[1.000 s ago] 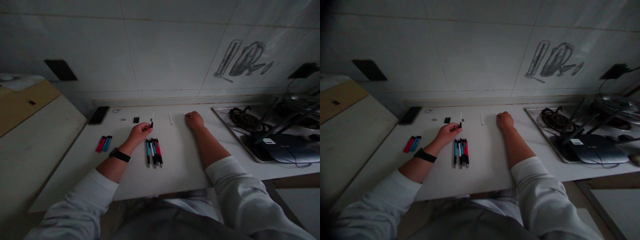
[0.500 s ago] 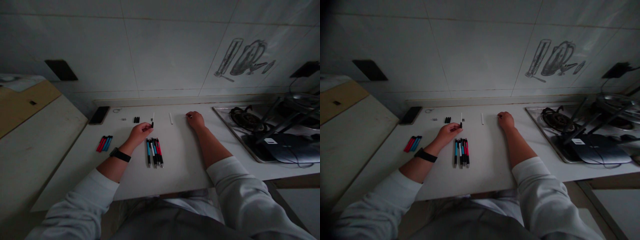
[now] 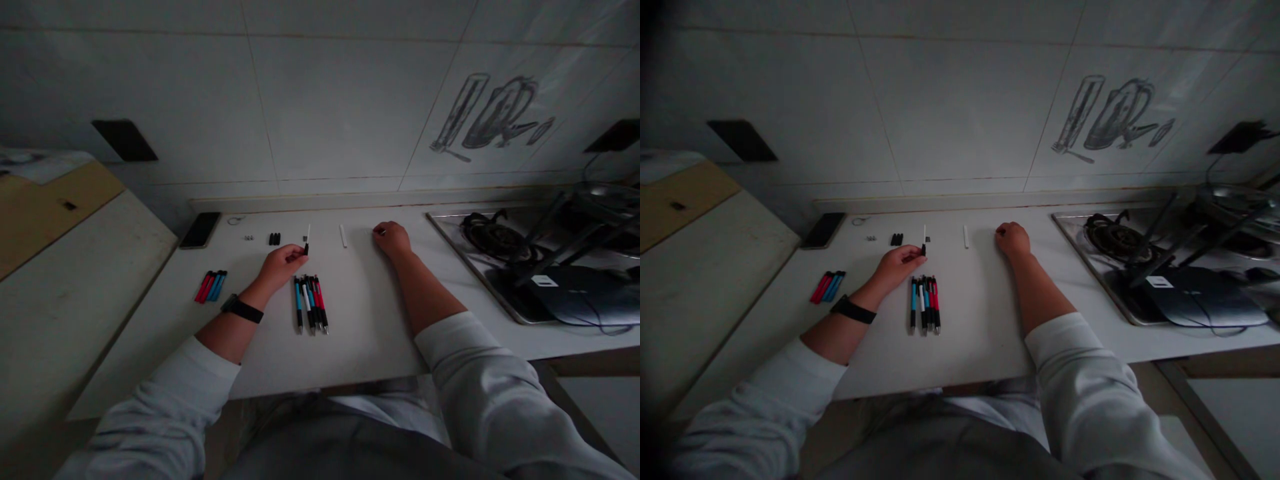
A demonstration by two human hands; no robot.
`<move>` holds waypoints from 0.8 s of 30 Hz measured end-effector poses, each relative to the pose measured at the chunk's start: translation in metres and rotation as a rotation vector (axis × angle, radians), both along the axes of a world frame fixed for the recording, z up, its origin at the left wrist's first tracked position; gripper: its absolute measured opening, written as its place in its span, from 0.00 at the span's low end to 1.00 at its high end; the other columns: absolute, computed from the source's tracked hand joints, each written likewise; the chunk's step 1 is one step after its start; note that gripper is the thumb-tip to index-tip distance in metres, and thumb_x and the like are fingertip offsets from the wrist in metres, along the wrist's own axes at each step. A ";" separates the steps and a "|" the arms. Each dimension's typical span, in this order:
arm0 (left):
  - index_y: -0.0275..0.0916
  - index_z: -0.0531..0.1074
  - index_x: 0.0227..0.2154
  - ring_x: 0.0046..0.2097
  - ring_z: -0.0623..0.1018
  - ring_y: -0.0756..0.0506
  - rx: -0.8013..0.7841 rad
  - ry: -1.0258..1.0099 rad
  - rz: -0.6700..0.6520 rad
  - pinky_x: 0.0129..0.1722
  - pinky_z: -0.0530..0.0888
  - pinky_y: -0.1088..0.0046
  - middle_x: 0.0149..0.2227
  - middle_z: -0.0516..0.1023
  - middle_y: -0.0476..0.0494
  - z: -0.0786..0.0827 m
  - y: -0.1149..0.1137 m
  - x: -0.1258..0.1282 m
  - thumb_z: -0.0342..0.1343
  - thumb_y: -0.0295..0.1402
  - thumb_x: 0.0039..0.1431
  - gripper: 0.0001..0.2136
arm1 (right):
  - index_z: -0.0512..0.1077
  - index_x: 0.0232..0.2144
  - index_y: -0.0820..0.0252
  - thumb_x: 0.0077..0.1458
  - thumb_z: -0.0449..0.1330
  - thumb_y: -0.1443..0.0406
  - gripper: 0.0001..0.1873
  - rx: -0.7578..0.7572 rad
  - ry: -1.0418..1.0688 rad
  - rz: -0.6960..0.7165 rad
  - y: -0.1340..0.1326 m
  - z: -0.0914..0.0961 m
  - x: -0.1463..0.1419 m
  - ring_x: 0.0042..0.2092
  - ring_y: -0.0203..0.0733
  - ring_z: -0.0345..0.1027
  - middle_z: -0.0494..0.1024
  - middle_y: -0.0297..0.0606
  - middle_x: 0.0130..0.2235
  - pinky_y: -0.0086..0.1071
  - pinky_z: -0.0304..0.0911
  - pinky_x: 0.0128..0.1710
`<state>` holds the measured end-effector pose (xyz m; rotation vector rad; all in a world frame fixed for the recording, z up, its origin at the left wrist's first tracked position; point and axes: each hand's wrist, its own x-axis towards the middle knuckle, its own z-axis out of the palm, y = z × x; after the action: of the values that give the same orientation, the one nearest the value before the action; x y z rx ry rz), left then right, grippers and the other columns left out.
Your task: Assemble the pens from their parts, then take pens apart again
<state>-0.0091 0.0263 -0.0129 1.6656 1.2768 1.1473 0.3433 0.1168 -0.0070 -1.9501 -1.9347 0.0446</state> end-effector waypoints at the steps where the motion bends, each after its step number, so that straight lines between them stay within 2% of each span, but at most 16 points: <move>1: 0.38 0.77 0.38 0.41 0.81 0.43 0.000 0.001 0.001 0.47 0.77 0.63 0.39 0.83 0.41 0.000 0.000 0.000 0.66 0.42 0.53 0.14 | 0.81 0.45 0.58 0.59 0.59 0.64 0.14 -0.001 0.006 -0.004 0.000 0.000 0.000 0.46 0.45 0.73 0.80 0.45 0.47 0.34 0.65 0.50; 20: 0.38 0.77 0.39 0.41 0.81 0.43 -0.007 0.011 -0.007 0.48 0.77 0.62 0.39 0.83 0.41 -0.001 0.001 -0.001 0.66 0.41 0.54 0.14 | 0.81 0.46 0.59 0.57 0.60 0.67 0.15 -0.010 0.072 0.016 -0.001 0.001 0.003 0.47 0.44 0.73 0.81 0.44 0.47 0.33 0.64 0.51; 24: 0.38 0.78 0.39 0.41 0.81 0.43 0.006 0.017 -0.007 0.46 0.77 0.64 0.39 0.83 0.41 0.000 0.000 -0.001 0.65 0.41 0.54 0.14 | 0.80 0.46 0.60 0.55 0.58 0.69 0.17 0.065 0.144 -0.013 -0.004 0.009 0.003 0.44 0.44 0.73 0.82 0.44 0.45 0.34 0.65 0.50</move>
<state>-0.0104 0.0263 -0.0128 1.6864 1.2785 1.1352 0.3460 0.1125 0.0020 -1.8637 -1.8088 0.1144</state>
